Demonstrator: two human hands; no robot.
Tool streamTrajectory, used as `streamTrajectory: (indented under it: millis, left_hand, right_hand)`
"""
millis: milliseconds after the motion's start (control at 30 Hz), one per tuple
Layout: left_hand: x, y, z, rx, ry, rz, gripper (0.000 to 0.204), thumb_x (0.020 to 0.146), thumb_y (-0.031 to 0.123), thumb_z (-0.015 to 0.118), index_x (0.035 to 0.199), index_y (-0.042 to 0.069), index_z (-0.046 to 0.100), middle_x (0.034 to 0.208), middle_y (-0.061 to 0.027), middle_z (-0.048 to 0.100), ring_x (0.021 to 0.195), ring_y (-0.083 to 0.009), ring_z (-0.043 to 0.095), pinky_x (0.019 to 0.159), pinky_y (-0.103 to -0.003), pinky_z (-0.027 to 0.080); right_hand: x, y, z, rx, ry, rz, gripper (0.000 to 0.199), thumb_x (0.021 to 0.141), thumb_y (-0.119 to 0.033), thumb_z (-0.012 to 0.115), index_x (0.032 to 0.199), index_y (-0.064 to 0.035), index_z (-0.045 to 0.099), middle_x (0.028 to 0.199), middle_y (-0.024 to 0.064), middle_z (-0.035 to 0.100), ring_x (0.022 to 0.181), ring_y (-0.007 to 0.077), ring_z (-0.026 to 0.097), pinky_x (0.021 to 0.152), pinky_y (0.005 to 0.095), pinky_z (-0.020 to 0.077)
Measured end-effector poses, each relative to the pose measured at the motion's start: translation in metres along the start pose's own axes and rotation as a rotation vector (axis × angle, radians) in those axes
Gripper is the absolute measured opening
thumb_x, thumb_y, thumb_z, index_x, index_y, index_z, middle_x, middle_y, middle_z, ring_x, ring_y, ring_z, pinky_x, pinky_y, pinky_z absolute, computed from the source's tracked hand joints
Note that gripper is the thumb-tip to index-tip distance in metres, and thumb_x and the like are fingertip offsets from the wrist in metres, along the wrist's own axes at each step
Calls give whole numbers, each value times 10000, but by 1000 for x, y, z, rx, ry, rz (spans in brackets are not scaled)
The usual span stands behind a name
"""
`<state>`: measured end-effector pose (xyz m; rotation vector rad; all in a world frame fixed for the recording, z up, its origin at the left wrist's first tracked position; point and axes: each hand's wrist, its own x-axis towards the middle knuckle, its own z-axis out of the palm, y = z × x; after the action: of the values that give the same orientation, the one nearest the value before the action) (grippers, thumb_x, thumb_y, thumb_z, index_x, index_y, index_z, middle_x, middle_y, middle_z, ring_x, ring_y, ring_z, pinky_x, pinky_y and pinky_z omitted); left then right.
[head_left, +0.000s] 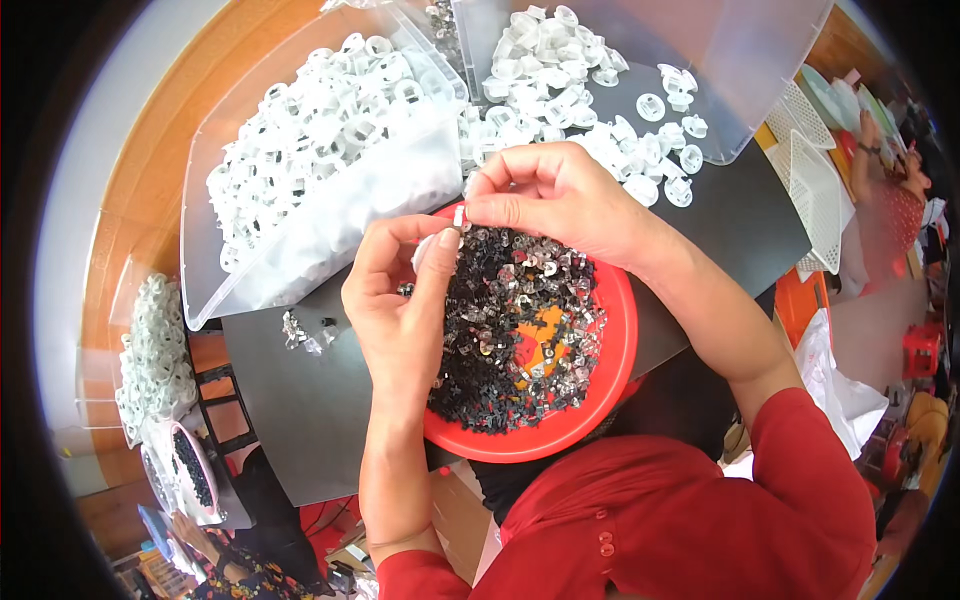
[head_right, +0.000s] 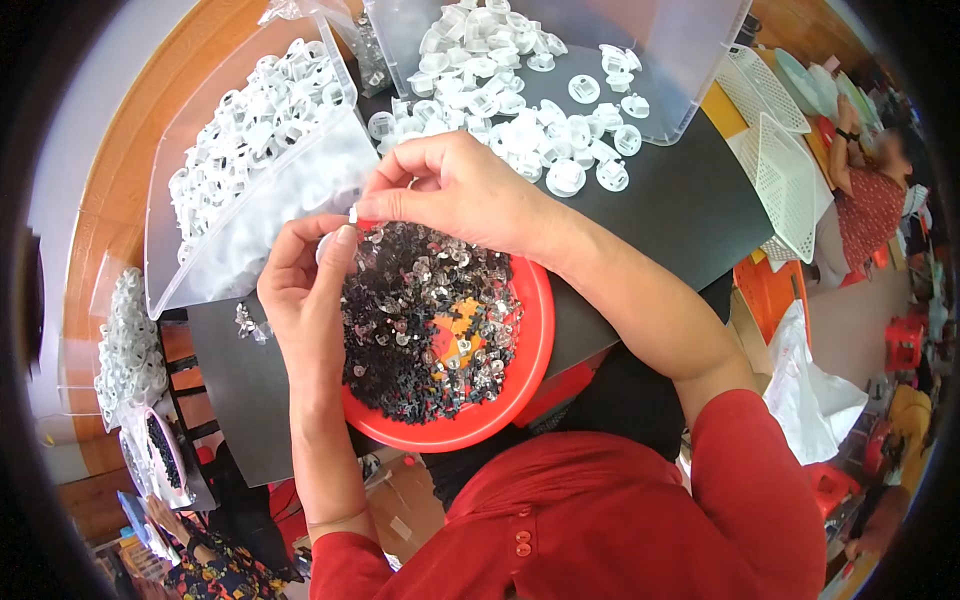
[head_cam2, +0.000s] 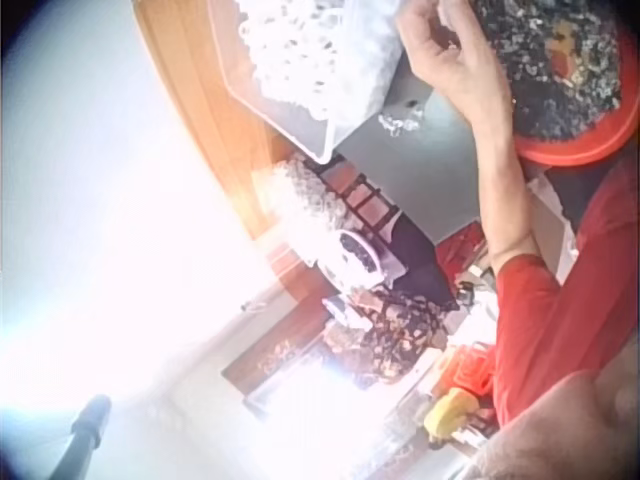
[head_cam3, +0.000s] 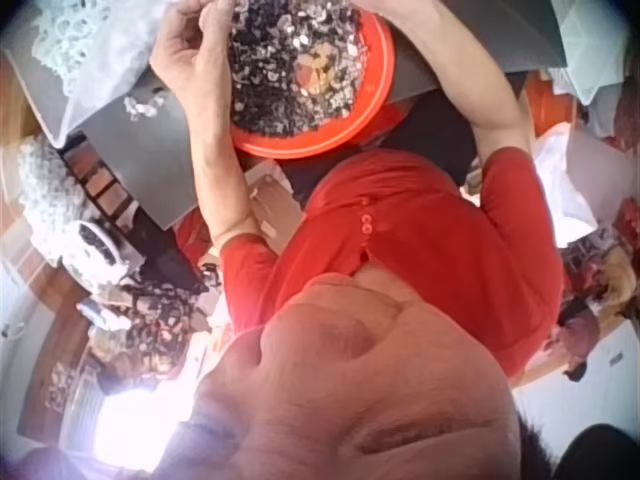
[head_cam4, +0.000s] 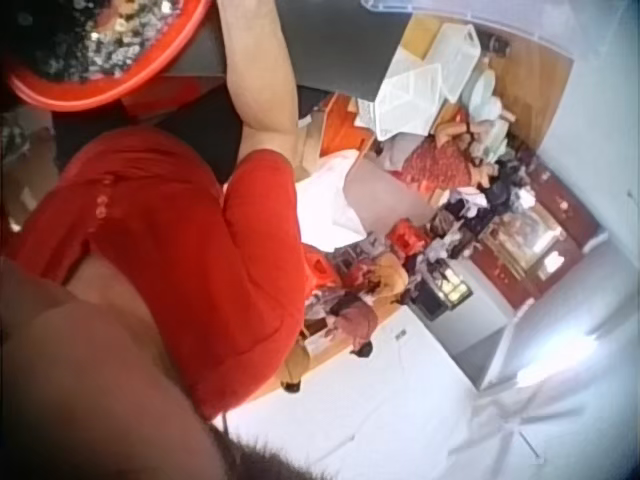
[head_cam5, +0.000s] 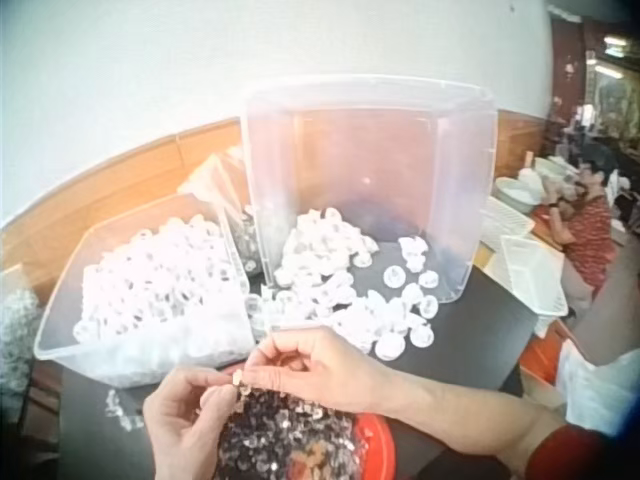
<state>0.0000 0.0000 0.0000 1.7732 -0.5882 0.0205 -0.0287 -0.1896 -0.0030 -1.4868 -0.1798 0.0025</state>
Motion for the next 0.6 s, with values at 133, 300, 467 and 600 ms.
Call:
streamTrajectory:
  millis: [133,300,467,600]
  left_hand:
    - [2,8,-1,-270,19,-176,102,884,76,672,956,10,642,774,10,624,685,-37,535,627,-183,417]
    - [-1,6,2,-237,-25,-175,114,893,92,658,966,8,638,843,-10,641,719,-61,565,661,-206,444]
    - [1,6,1,-294,-30,-239,133,896,102,659,983,1,652,802,-9,641,707,-55,547,677,-199,427]
    - [3,0,-2,-402,-50,-271,204,938,150,595,1049,-10,657,881,-48,665,750,-81,578,725,-223,449]
  right_hand:
    - [-3,1,8,21,49,-49,175,855,-138,720,931,16,686,823,30,682,777,59,612,703,218,504]
    - [-6,8,13,-25,53,-88,93,921,-81,636,939,10,646,853,-6,632,776,32,575,681,191,473]
    - [-7,10,16,-29,65,-99,109,951,-103,595,942,2,620,845,-25,596,741,11,520,642,182,436]
    - [-10,-4,16,-90,115,-14,119,964,-119,574,948,-4,602,843,-41,565,716,3,478,613,183,413]
